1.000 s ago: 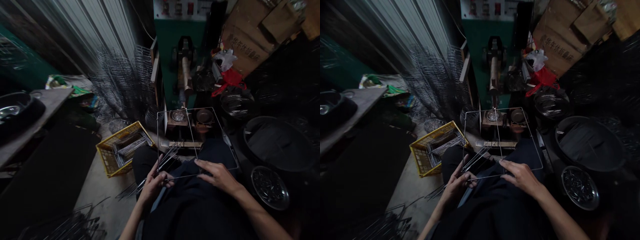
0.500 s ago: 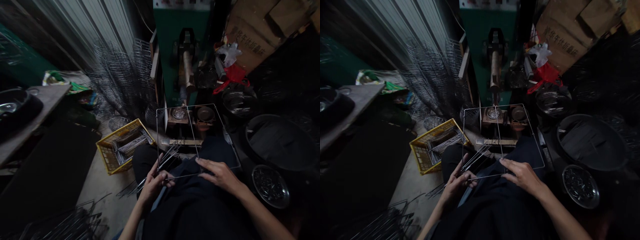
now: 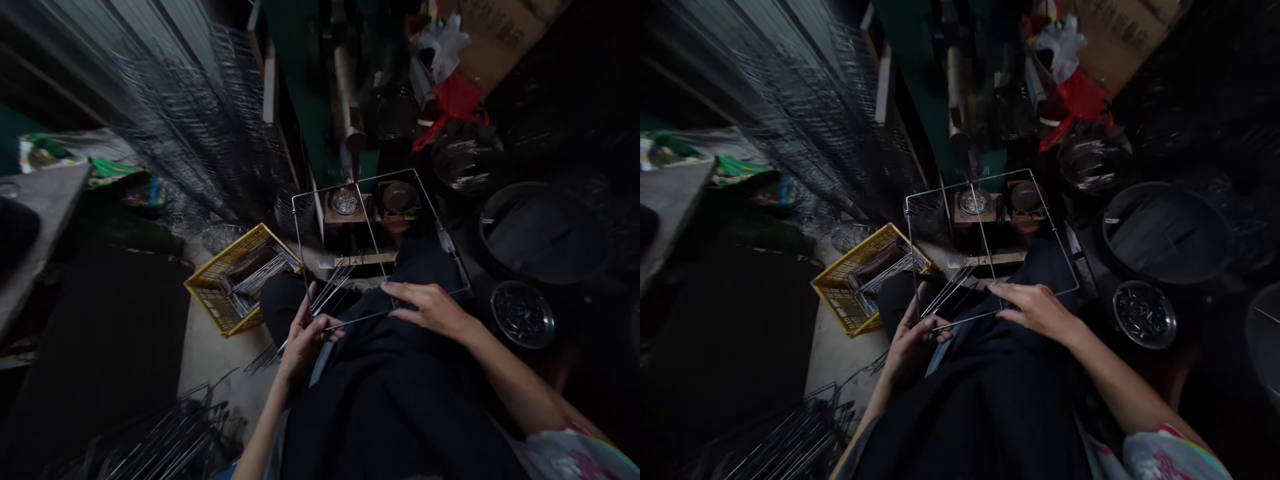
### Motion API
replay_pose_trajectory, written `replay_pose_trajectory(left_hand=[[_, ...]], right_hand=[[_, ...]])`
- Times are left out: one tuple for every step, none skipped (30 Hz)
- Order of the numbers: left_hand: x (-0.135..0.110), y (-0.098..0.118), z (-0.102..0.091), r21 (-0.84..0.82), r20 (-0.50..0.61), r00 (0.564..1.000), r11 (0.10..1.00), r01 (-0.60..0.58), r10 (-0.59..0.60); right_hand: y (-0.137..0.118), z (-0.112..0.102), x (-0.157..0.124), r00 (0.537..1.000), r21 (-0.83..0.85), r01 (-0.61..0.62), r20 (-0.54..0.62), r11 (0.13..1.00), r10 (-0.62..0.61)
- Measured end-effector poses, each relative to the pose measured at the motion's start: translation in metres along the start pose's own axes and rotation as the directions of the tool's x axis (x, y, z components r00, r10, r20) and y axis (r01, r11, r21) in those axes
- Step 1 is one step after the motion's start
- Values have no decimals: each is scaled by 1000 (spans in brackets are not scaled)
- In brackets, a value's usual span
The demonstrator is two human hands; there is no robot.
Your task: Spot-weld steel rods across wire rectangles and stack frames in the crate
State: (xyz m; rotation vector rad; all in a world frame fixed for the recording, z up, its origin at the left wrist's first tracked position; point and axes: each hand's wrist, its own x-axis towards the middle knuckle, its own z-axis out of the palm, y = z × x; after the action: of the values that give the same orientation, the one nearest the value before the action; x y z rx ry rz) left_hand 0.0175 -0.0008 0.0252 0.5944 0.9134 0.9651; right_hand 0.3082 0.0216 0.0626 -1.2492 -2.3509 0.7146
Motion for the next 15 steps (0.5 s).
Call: replay_pose_trajectory(left_hand=[[0,0,1,4,-3,1000,1000,2,-2],[0,0,1,5,-4,1000,1000,3,-3],[0,0,1,6,-3,1000,1000,3,-3],[0,0,1,6,-1,1000,1000,4,-4],[0,0,1,5,1,1000,1000,7,-7],[0,0,1,4,1,1000,1000,10,-10],[-1,1,1,4,-1,1000,1000,14,-14],[-1,1,1,4,-5,1000,1000,19,-19],[-1,2,2,3,-13,1000,1000,19,-19],[-1,2,3,2,-22,1000,1000,18,-17],[-1,3,4,1,-29,999,1000,16,-16],[-1,3,4,-1,-34,999,1000,13,-13],[-1,2,5,-2,-36,999,1000,11,-12],[-1,1,4,-3,-33,999,1000,13,-13],[0,-1,3,-4,-27,999,1000,17,-17]], right_hand=[[-1,0,0,1000,-10,-5,-8,1000,5],[-1,1,1,1000,-20,-11,-16,1000,10],[-2,1,1,1000,-29,-15,-20,999,14],[-2,2,1,1000,-36,-17,-20,999,16],[-2,3,0,1000,-39,-18,-15,999,17],[-2,3,0,1000,-38,-19,-10,999,19],[-1,3,0,1000,-32,-22,-4,999,22],[-1,3,-1,1000,-21,-26,0,999,27],[-1,3,-1,1000,-8,-30,0,1000,30],[-1,2,-1,999,3,-35,-5,999,35],[-1,2,-1,999,11,-40,-11,999,40],[0,3,-1,999,16,-46,-12,999,46],[0,3,-1,999,17,-50,-15,999,50],[0,5,-2,998,15,-52,-17,999,52],[1,7,-3,998,11,-52,-18,999,53]])
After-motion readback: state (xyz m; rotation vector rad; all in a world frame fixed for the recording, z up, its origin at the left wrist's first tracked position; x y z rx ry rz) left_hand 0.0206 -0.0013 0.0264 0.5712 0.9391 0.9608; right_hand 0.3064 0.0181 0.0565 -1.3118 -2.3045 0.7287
